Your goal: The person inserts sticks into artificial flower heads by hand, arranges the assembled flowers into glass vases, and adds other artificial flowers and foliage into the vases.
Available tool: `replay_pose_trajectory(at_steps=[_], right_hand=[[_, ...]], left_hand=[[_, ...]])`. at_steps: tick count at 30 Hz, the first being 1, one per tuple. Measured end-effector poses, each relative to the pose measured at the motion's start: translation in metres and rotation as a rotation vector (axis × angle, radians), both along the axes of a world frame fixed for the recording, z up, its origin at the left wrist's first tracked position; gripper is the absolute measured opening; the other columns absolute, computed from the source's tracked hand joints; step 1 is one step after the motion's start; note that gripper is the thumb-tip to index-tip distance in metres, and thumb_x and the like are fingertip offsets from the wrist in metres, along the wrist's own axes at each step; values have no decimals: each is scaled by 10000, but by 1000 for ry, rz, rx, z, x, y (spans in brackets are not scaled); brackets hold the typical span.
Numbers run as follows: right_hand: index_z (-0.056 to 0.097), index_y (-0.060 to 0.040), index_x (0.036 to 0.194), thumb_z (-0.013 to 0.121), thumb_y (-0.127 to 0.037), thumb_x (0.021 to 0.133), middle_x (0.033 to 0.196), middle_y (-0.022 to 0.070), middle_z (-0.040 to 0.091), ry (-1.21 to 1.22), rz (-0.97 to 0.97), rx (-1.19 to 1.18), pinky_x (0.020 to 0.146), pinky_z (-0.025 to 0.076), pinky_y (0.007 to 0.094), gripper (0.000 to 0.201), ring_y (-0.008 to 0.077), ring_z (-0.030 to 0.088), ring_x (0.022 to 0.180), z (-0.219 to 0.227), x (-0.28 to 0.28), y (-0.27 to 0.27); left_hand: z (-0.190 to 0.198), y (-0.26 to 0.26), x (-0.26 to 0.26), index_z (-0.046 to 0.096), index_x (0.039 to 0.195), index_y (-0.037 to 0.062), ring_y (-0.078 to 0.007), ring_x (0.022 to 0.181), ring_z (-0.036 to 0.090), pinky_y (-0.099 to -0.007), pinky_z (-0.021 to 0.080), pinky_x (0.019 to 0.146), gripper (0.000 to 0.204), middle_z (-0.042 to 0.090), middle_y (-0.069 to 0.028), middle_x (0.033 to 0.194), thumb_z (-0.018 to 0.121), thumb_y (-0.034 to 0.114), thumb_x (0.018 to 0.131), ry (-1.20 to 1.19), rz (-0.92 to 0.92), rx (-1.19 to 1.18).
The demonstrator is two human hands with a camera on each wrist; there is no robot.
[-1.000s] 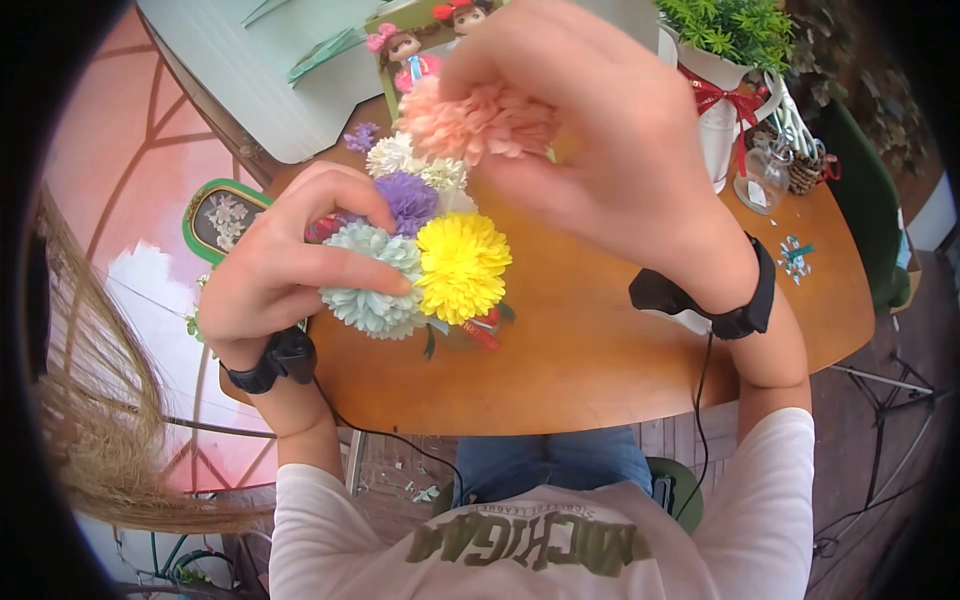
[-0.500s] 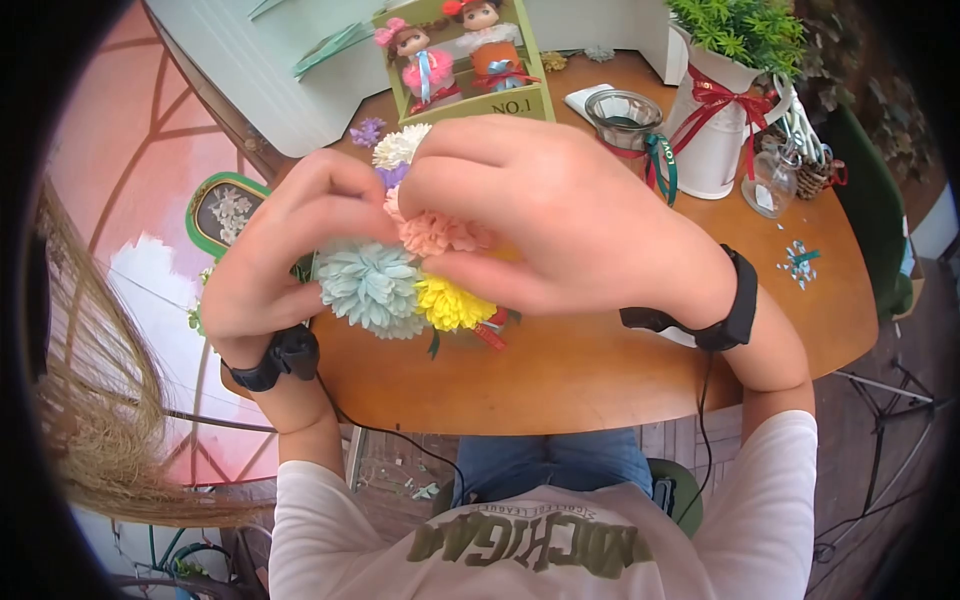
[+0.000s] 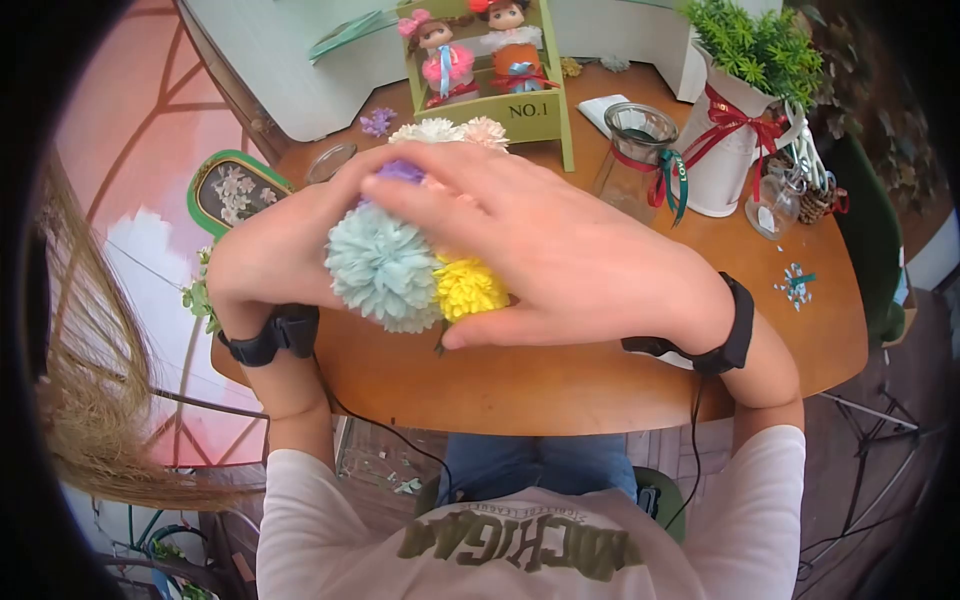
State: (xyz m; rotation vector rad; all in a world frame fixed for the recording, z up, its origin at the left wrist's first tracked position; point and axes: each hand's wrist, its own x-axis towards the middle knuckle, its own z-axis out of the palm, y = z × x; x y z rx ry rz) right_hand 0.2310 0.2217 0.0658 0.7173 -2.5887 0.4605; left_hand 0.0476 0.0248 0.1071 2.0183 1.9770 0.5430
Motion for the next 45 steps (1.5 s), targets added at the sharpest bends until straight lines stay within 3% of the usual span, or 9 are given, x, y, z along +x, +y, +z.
replay_pose_trajectory(at_steps=[6, 10, 16, 18, 24, 30, 36, 38, 45], right_hand=[[153, -80, 1627, 963, -410, 625, 1662, 197, 232, 120, -42, -292, 1164, 340, 488, 1330, 350, 384, 1463, 12, 12, 11], [127, -107, 1637, 973, -397, 607, 1653, 157, 282, -23, -145, -149, 1151, 351, 488, 1364, 340, 401, 1453, 20, 25, 30], [291, -79, 1578, 913, -248, 696, 1405, 186, 584, -476, -490, -92, 1010, 484, 365, 1092, 337, 615, 1214, 14, 21, 33], [557, -81, 1400, 875, -294, 755, 1150, 162, 697, -552, -190, 84, 880, 533, 419, 751, 321, 678, 1022, -11, 3, 57], [655, -73, 1262, 867, -432, 797, 1163, 77, 719, -616, -123, -196, 936, 527, 338, 625, 237, 681, 1030, -27, -13, 31], [635, -56, 1267, 869, -365, 804, 1195, 102, 690, -372, -186, -218, 939, 520, 344, 603, 235, 658, 1058, -37, -29, 48], [645, -62, 1249, 885, -315, 780, 1137, 84, 704, -620, -229, -277, 924, 516, 330, 585, 217, 655, 1007, -33, -23, 49], [659, -64, 1224, 895, -326, 774, 1097, 64, 716, -625, -239, -273, 905, 519, 326, 572, 196, 657, 985, -36, -17, 47], [657, -73, 855, 868, -468, 787, 706, 14, 638, -495, -175, -102, 596, 485, 320, 453, 164, 604, 646, -59, -27, 50]], left_hand=[[-17, 14, -23, 510, 1392, 36, -345, 959, 716, -403, 564, 855, 852, 726, -201, 1081, 905, 260, 671, 35, 6, -111], [-47, 32, -39, 697, 1185, 68, -274, 920, 724, -344, 573, 834, 586, 745, -157, 1042, 911, 296, 690, 43, -166, -189], [-76, 53, -43, 721, 1146, 62, -144, 828, 699, -308, 592, 728, 587, 737, -66, 992, 936, 368, 694, -159, 14, -496], [-112, 67, -60, 737, 1101, 75, -167, 787, 690, -299, 586, 709, 561, 709, -69, 934, 953, 371, 675, -390, -45, -613], [-58, 71, 2, 733, 1112, 83, -159, 774, 697, -293, 592, 708, 604, 715, -62, 903, 810, 579, 776, -51, 193, -839], [-11, 40, -1, 754, 983, 42, -165, 766, 713, -304, 560, 622, 412, 746, -119, 844, 705, 446, 922, 149, 134, -645], [-28, 35, -76, 750, 1021, 39, -207, 860, 704, -347, 541, 776, 401, 735, -106, 901, 721, 421, 903, -194, 164, 343], [-40, 56, -75, 705, 1145, 44, -214, 1081, 641, -352, 498, 943, 404, 678, -113, 1167, 706, 397, 949, 28, 320, 672], [-100, 97, -89, 614, 1352, 48, -372, 1300, 538, -442, 421, 1102, 594, 600, -219, 1356, 599, 509, 978, 35, 220, 525]])
